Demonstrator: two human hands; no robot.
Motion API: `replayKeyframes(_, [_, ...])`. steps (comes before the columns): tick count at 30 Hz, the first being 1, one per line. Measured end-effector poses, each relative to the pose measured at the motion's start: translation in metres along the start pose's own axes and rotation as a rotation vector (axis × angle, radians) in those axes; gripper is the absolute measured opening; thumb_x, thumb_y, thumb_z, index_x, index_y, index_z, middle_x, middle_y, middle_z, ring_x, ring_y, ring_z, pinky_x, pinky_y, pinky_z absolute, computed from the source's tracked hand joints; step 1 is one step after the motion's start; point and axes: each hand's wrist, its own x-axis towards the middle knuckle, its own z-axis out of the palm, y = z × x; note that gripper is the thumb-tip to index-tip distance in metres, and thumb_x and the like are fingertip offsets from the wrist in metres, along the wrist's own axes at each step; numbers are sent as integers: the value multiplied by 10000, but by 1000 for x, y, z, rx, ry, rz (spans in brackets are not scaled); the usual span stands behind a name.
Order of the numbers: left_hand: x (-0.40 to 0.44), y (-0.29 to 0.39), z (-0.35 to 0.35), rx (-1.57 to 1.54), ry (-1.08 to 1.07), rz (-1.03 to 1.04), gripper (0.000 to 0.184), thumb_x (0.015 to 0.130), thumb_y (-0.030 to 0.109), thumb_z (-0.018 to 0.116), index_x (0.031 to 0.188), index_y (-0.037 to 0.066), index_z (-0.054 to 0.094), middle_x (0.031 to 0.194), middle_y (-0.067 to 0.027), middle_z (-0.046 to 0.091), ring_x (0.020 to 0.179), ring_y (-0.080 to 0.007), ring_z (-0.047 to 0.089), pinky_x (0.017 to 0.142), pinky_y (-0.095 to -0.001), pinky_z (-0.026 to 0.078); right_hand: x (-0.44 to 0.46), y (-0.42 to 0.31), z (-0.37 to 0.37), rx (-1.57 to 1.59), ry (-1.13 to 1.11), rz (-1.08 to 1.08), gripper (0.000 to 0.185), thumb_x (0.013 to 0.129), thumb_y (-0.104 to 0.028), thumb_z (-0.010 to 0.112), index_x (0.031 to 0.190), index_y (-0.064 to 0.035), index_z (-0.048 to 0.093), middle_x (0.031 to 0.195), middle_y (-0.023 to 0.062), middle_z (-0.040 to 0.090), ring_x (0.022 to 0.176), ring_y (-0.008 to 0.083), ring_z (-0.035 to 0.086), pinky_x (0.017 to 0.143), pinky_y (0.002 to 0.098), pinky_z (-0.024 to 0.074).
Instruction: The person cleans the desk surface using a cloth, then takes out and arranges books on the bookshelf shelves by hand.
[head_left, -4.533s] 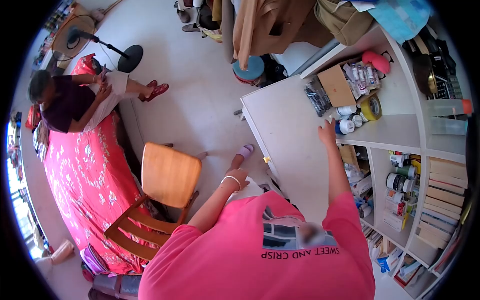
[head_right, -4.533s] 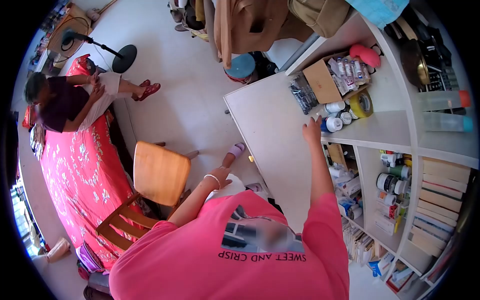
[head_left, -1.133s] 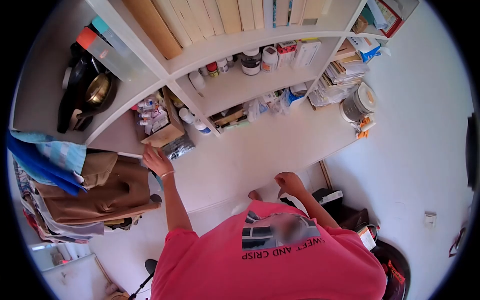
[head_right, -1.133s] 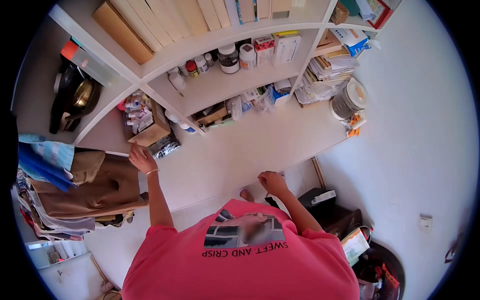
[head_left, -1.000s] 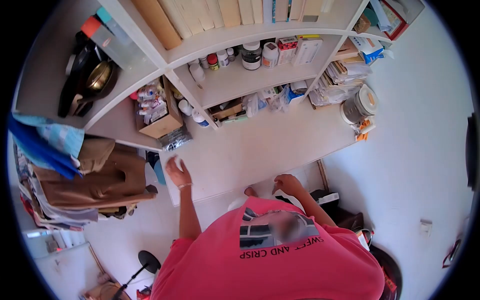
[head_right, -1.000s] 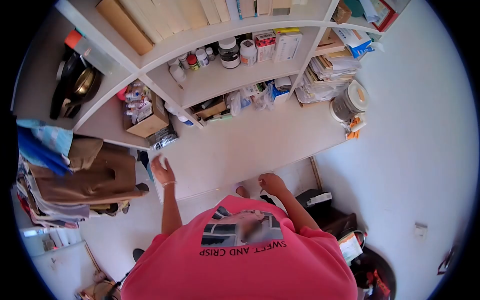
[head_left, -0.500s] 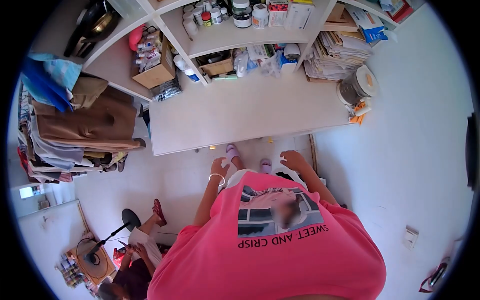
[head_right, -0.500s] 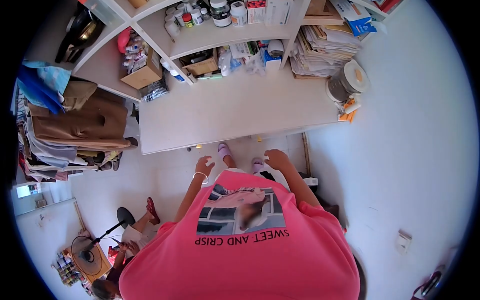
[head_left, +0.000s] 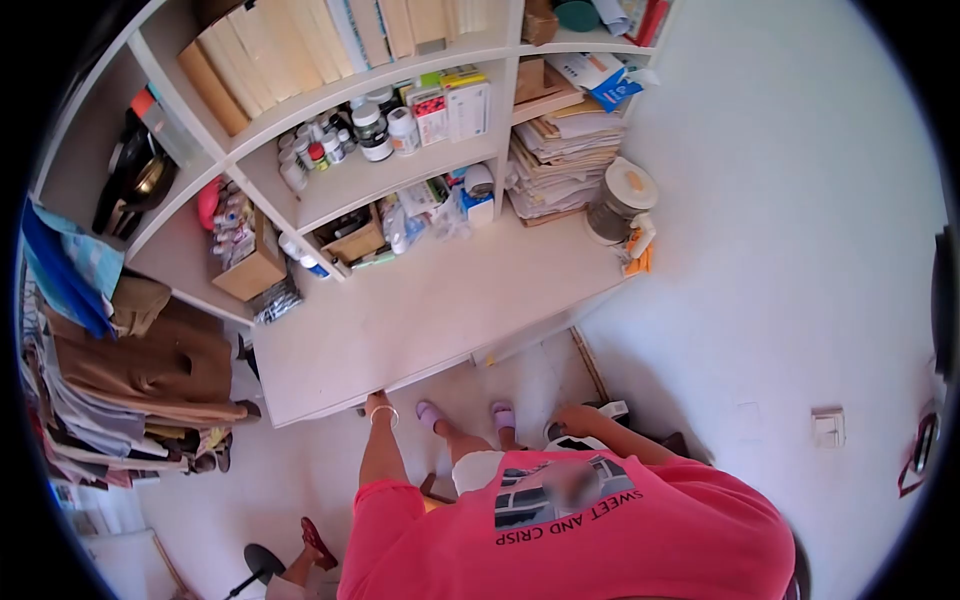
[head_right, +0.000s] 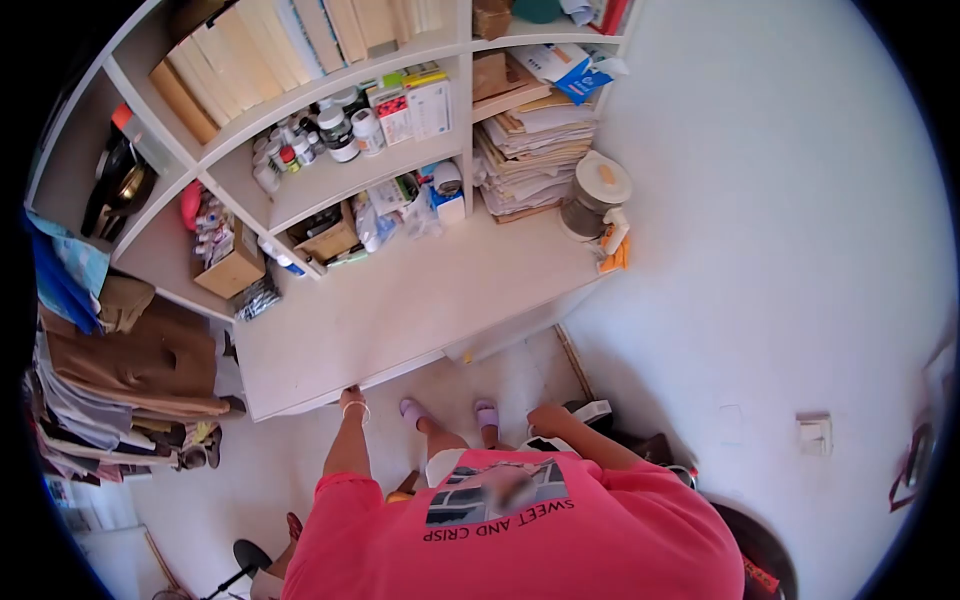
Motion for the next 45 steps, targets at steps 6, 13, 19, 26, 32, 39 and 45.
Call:
replayKeyframes(6, [14,-11,25,-247,59,-151,395,950,345,369,1145,4,412,1043,-259,598,924,-386,618,724,-448,528,-34,-6,-8,-17,-66,112,232,740,-193,549,827,-12,665,900,195,648,864,368,624,757,470,496])
replayKeyframes(13, [-42,13,2,-186,40,-133,404,937,338,366,1154,3,432,1097,-281,574,1018,-430,561,871,-486,451,-18,3,11,0,-38,20,254,718,-193,533,801,5,668,856,207,648,813,370,631,722,470,494])
replayKeyframes(19, [-67,-4,9,-186,43,-101,417,930,342,389,1137,-15,442,1103,-289,563,1031,-436,547,866,-488,449,-3,6,15,-30,-84,-4,242,714,-192,531,810,-21,673,869,198,650,825,363,630,720,467,494])
replayKeyframes(26, [-108,-25,28,-202,70,-101,361,914,297,436,1075,-21,492,1049,-277,588,1010,-436,553,851,-490,452,-6,-12,-13,-34,-103,53,245,729,-220,547,876,-68,671,895,175,655,864,356,625,740,468,491])
replayKeyframes(32, [-148,-37,33,-200,26,-130,358,917,284,426,1094,-24,469,1046,-300,573,1011,-450,533,836,-492,438,6,-19,-20,-51,-83,-17,246,727,-238,563,879,-76,669,900,163,656,865,350,625,739,465,493])
replayKeyframes(39, [-161,-53,48,-240,43,-140,333,909,289,421,1101,23,476,1021,-283,587,981,-455,542,816,-499,439,35,-5,-4,-70,-58,-124,245,750,-272,600,881,-76,664,929,148,654,896,339,620,769,452,495])
replayKeyframes(45, [-175,-49,51,-309,50,-168,362,897,295,449,1095,-5,498,1014,-296,581,968,-456,545,812,-499,435,39,2,-7,-64,-84,-178,272,781,-289,620,971,-96,651,980,142,648,930,339,611,785,444,493])
